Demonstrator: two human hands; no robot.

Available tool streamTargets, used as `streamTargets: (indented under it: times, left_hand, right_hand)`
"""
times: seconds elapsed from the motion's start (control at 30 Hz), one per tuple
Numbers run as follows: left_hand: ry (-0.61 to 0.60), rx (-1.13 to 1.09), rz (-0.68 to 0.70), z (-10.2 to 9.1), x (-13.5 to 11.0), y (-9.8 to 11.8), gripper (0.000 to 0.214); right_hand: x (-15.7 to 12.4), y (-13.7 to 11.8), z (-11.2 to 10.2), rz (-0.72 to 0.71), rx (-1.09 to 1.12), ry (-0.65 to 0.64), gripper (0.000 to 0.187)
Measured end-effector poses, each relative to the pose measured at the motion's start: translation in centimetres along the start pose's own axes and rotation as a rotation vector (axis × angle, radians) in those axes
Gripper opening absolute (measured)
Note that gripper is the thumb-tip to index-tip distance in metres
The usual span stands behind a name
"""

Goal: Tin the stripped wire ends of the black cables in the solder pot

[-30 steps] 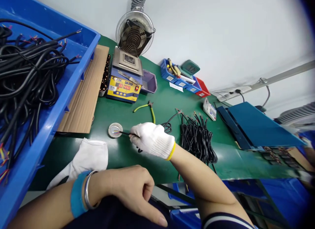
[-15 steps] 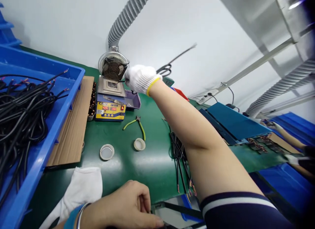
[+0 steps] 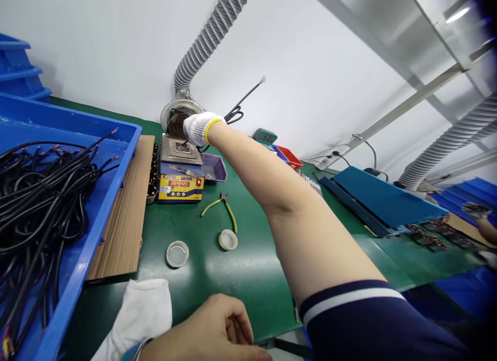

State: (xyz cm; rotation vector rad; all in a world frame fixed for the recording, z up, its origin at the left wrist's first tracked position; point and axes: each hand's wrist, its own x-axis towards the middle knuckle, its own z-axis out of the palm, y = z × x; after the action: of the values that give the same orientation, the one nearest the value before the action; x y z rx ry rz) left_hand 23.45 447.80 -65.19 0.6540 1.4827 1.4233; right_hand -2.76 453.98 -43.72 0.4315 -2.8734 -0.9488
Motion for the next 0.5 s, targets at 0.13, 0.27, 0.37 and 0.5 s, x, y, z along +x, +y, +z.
streamTargets:
  times: [0.13, 0.27, 0.37, 0.5]
  left_hand:
    - [0.009, -0.009, 0.002, 0.1, 0.2, -0.4, 0.047]
    - [0.002, -0.013, 0.012, 0.1, 0.3, -0.4, 0.051]
    - [0.029, 0.007, -0.020, 0.2, -0.1, 0.4, 0.056]
    - [0.113, -0.006, -0.094, 0.4, -0.1, 1.2, 0.060]
  right_hand:
    - [-2.0, 1.5, -1.3, 0.033, 0.120, 0.042, 0.031]
    - [-5.3, 2.4, -2.9, 0.006, 0.431, 0.221, 0.026]
    - [-7.5, 1.3, -5.2, -0.051, 0.780, 0.306, 0.032]
    - [-9.3, -1.2, -11.1, -0.219, 1.449, 0.425, 0.044]
